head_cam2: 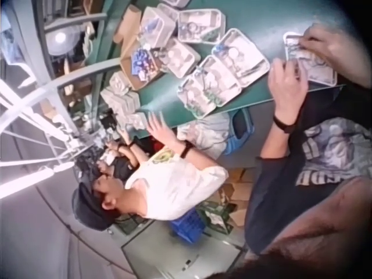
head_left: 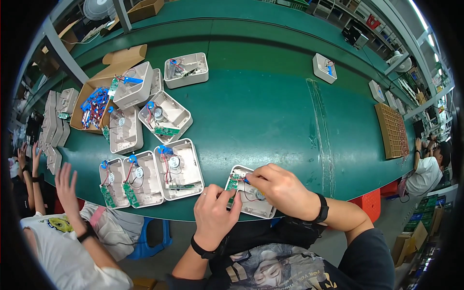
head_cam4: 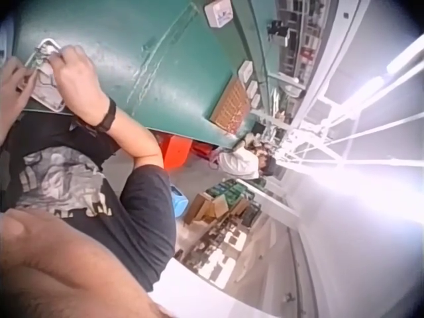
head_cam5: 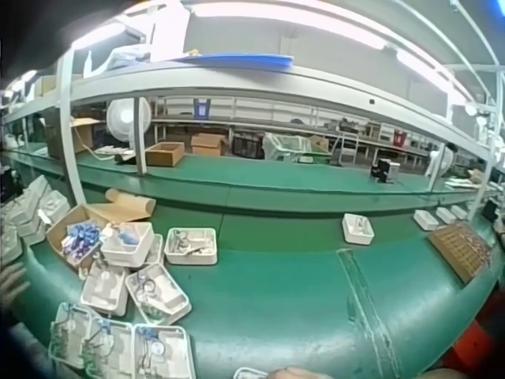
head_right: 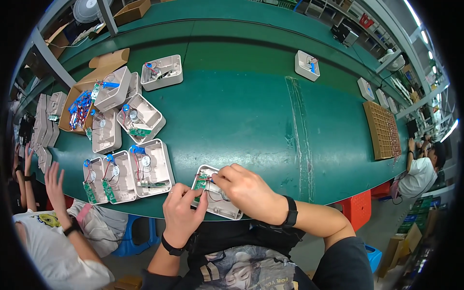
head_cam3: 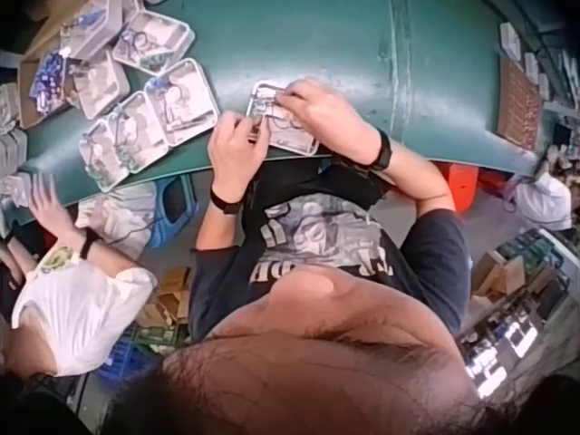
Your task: The person assembles electronic devices by placing a circuit board and a battery into a plastic housing, using a yellow tool to secure the components, and setting the unit aside to repeat the process.
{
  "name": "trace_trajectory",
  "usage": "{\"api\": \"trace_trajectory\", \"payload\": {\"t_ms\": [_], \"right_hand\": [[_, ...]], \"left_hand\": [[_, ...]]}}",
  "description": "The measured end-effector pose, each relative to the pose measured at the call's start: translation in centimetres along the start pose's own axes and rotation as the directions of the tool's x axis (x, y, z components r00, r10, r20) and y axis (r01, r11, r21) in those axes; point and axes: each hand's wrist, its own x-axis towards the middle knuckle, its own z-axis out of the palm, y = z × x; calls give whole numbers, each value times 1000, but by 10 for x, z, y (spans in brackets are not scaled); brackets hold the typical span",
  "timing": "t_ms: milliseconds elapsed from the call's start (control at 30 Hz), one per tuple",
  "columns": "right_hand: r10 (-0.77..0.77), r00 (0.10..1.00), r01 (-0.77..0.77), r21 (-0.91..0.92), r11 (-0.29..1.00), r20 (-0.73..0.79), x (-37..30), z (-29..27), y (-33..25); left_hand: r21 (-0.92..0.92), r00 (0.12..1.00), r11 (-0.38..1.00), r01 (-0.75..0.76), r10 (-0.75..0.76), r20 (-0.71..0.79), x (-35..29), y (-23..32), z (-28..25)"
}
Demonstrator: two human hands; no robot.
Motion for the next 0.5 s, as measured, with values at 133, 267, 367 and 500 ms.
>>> {"api": "trace_trajectory", "payload": {"t_ms": [133,267,367,500], "right_hand": [[22,999,-21,-39,999,23,-5,-2,4],[36,990,-21,-113,993,136,-1,-3,3],[40,986,-20,-124,992,163,0,-7,2],[33,994,-34,-14,999,-102,-19,-22,8]], "left_hand": [[-5,1000,1000,-6,6,2,-1,0,2],[-4,1000,1000,1,-1,-3,-2,2,4],[3,1000,1000,12,-12,-16,-3,-2,1],[26,999,1000,-14,15,-29,-9,-8,-3]]}}
